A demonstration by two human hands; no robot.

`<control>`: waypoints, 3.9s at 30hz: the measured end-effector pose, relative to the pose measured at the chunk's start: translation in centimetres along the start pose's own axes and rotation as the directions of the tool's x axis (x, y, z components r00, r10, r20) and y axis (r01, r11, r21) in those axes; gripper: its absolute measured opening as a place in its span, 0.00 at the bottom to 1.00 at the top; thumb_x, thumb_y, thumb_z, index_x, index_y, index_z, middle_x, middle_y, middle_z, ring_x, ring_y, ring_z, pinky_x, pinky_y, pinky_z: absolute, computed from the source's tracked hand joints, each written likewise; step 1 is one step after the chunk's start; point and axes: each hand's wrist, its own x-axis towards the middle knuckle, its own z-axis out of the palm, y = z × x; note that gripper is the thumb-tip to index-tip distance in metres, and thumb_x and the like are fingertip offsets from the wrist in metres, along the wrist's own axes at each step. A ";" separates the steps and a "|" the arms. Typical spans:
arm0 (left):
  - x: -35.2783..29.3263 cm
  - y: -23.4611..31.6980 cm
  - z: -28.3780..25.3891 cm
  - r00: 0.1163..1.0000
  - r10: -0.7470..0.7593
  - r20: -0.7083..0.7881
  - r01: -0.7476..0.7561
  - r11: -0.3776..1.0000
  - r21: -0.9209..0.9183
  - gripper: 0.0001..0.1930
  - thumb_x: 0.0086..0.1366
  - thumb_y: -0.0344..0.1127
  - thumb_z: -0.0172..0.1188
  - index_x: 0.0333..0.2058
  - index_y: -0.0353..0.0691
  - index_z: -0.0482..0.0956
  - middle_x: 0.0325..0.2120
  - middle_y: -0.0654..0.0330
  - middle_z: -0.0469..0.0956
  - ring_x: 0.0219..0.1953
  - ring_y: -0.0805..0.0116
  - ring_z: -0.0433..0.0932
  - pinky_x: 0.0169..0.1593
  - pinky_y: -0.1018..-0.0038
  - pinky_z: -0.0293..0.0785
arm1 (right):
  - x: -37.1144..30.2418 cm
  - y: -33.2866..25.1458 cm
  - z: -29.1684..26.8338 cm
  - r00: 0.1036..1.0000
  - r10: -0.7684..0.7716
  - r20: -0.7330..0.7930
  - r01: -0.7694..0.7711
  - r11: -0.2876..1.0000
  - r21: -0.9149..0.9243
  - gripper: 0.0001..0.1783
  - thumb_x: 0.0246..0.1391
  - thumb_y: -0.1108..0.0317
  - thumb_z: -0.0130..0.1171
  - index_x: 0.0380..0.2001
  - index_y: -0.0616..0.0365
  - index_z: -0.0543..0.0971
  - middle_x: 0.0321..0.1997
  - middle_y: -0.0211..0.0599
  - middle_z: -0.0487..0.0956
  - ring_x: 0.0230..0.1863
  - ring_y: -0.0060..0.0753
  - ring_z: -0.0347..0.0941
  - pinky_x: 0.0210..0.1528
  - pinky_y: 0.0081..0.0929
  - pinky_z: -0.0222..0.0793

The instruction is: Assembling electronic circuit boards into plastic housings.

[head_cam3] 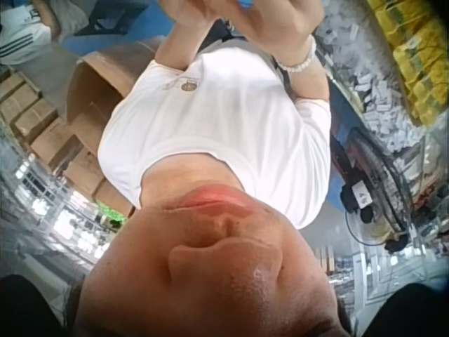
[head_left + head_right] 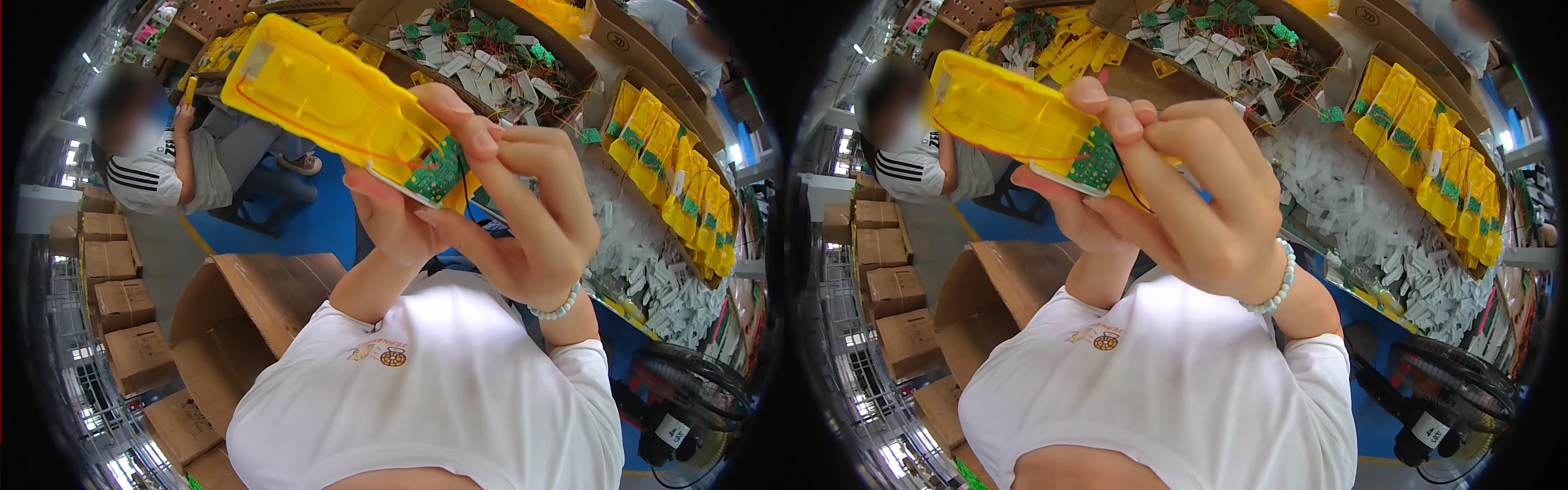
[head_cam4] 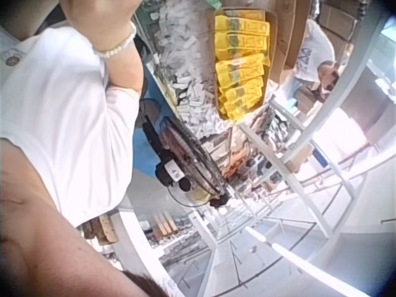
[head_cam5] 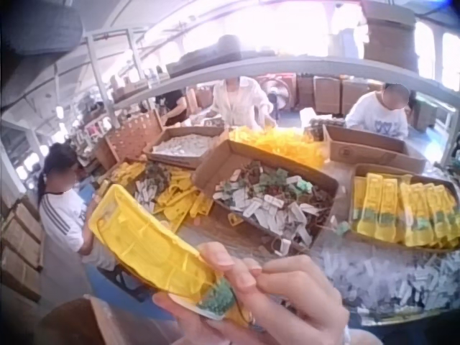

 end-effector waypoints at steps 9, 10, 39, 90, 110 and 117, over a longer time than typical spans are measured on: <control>1.7 1.3 1.9 0.960 0.038 -0.278 0.090 0.896 0.435 0.28 0.67 0.36 0.52 0.60 0.31 0.53 0.53 0.37 0.66 0.53 0.42 0.72 0.56 0.52 0.71 | -0.5 1.5 -0.7 0.851 0.492 0.186 -0.523 0.757 0.392 0.25 0.41 0.70 0.72 0.44 0.68 0.79 0.37 0.39 0.76 0.40 0.28 0.74 0.40 0.21 0.71; 1.6 1.5 2.0 0.959 0.041 -0.279 0.089 0.895 0.437 0.28 0.67 0.36 0.52 0.60 0.31 0.53 0.53 0.37 0.66 0.53 0.42 0.72 0.56 0.52 0.71 | -0.4 1.1 -0.7 0.851 0.490 0.188 -0.522 0.757 0.393 0.25 0.41 0.70 0.72 0.44 0.68 0.79 0.37 0.39 0.76 0.40 0.28 0.74 0.40 0.21 0.71; 1.3 0.8 2.4 0.816 -0.036 -0.577 0.332 0.846 0.417 0.25 0.68 0.32 0.47 0.62 0.30 0.58 0.46 0.50 0.75 0.46 0.66 0.76 0.50 0.73 0.74 | -0.2 1.0 -1.0 0.564 0.721 0.403 -0.751 0.244 0.614 0.15 0.50 0.80 0.62 0.44 0.71 0.77 0.36 0.41 0.81 0.35 0.26 0.79 0.39 0.22 0.79; -1.0 -1.7 1.5 0.860 -0.340 -0.379 0.127 0.864 -0.487 0.27 0.73 0.53 0.32 0.56 0.36 0.63 0.43 0.53 0.73 0.45 0.65 0.73 0.49 0.68 0.70 | -3.4 -0.1 0.7 0.944 0.303 -0.128 -0.319 0.939 -0.131 0.16 0.38 0.78 0.70 0.34 0.60 0.80 0.34 0.36 0.76 0.28 0.31 0.75 0.28 0.21 0.73; -1.3 -2.4 2.1 0.879 -0.058 -0.472 -0.014 0.989 -0.148 0.27 0.71 0.53 0.39 0.63 0.48 0.54 0.55 0.56 0.66 0.57 0.58 0.66 0.60 0.57 0.65 | -3.5 0.6 0.2 0.962 0.268 -0.043 -0.272 0.950 -0.155 0.26 0.39 0.71 0.67 0.46 0.64 0.77 0.46 0.44 0.77 0.47 0.49 0.70 0.49 0.37 0.68; -0.2 -2.6 1.2 0.908 0.050 -0.416 -0.062 0.998 -0.016 0.29 0.69 0.61 0.37 0.57 0.46 0.62 0.37 0.58 0.71 0.45 0.60 0.69 0.60 0.53 0.64 | -3.5 0.3 0.0 0.947 0.315 0.063 -0.305 0.943 -0.136 0.27 0.38 0.75 0.68 0.48 0.64 0.77 0.47 0.45 0.75 0.48 0.44 0.72 0.49 0.33 0.69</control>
